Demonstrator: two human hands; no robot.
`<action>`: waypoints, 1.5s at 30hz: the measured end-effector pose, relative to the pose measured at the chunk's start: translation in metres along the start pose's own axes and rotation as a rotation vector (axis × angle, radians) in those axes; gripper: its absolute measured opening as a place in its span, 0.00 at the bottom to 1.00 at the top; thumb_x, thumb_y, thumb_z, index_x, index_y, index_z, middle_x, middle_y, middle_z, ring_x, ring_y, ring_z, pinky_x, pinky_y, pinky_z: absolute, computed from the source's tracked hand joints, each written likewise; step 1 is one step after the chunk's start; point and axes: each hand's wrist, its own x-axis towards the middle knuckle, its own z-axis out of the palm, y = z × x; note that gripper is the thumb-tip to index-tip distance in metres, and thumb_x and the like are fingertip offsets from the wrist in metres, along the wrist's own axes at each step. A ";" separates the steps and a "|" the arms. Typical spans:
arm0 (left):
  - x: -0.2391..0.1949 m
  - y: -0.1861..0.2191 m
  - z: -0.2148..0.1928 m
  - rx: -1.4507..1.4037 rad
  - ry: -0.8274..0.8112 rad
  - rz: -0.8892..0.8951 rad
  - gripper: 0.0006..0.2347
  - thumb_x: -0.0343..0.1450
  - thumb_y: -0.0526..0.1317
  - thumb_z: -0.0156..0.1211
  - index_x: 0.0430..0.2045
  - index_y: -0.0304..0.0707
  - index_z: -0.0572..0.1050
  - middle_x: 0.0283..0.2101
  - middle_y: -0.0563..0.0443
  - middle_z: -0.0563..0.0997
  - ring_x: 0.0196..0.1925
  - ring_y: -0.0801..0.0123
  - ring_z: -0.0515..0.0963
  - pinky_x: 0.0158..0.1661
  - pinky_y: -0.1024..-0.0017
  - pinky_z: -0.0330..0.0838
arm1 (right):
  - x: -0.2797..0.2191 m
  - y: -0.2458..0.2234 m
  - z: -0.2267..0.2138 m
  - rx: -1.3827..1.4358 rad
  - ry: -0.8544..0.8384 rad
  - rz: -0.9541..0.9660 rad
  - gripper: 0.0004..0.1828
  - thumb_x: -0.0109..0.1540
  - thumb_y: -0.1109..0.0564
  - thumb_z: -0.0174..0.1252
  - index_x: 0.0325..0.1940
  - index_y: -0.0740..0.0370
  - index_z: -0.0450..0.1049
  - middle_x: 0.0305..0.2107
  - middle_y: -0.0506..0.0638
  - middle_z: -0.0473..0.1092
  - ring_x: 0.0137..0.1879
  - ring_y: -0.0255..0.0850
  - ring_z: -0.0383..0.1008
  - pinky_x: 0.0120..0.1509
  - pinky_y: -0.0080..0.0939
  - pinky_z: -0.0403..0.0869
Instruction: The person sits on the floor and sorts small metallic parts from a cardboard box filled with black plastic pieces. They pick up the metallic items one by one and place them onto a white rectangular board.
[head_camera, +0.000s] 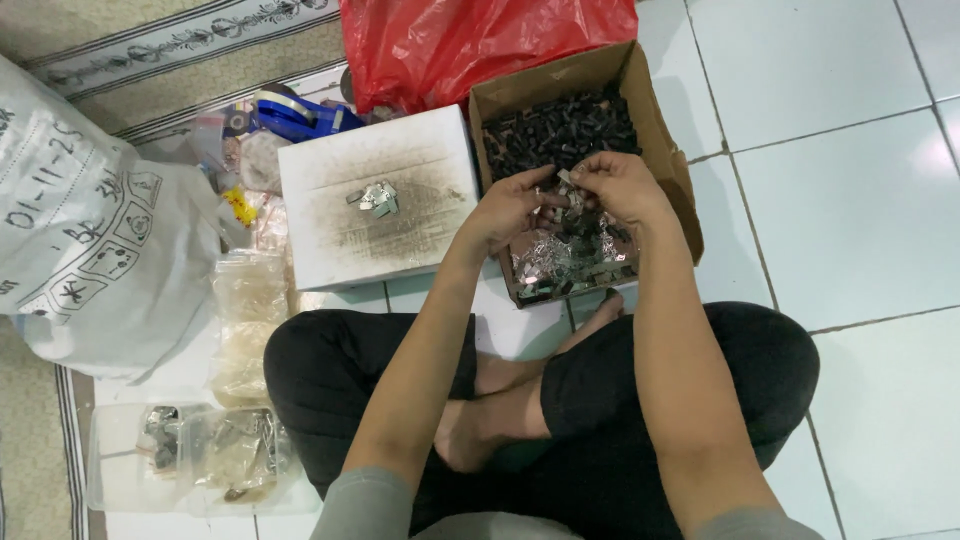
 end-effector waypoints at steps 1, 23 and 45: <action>0.000 0.001 0.000 -0.002 -0.001 -0.001 0.22 0.77 0.27 0.44 0.70 0.29 0.60 0.52 0.26 0.81 0.39 0.64 0.81 0.43 0.66 0.84 | 0.000 -0.003 -0.002 -0.002 0.001 0.002 0.10 0.62 0.58 0.68 0.41 0.67 0.77 0.27 0.53 0.74 0.33 0.37 0.75 0.35 0.33 0.77; 0.040 -0.014 0.000 -0.228 0.294 -0.160 0.21 0.78 0.53 0.48 0.51 0.32 0.76 0.40 0.40 0.77 0.39 0.58 0.79 0.42 0.65 0.80 | -0.012 -0.025 0.010 -0.099 0.004 -0.097 0.11 0.59 0.57 0.72 0.40 0.64 0.79 0.26 0.52 0.75 0.29 0.33 0.75 0.29 0.29 0.73; 0.078 -0.045 -0.023 -0.457 0.443 -0.122 0.14 0.77 0.47 0.47 0.24 0.41 0.68 0.21 0.57 0.64 0.22 0.68 0.68 0.24 0.71 0.63 | 0.063 0.077 0.040 -1.018 0.176 -0.134 0.15 0.61 0.68 0.58 0.49 0.59 0.83 0.37 0.63 0.79 0.46 0.66 0.80 0.47 0.66 0.79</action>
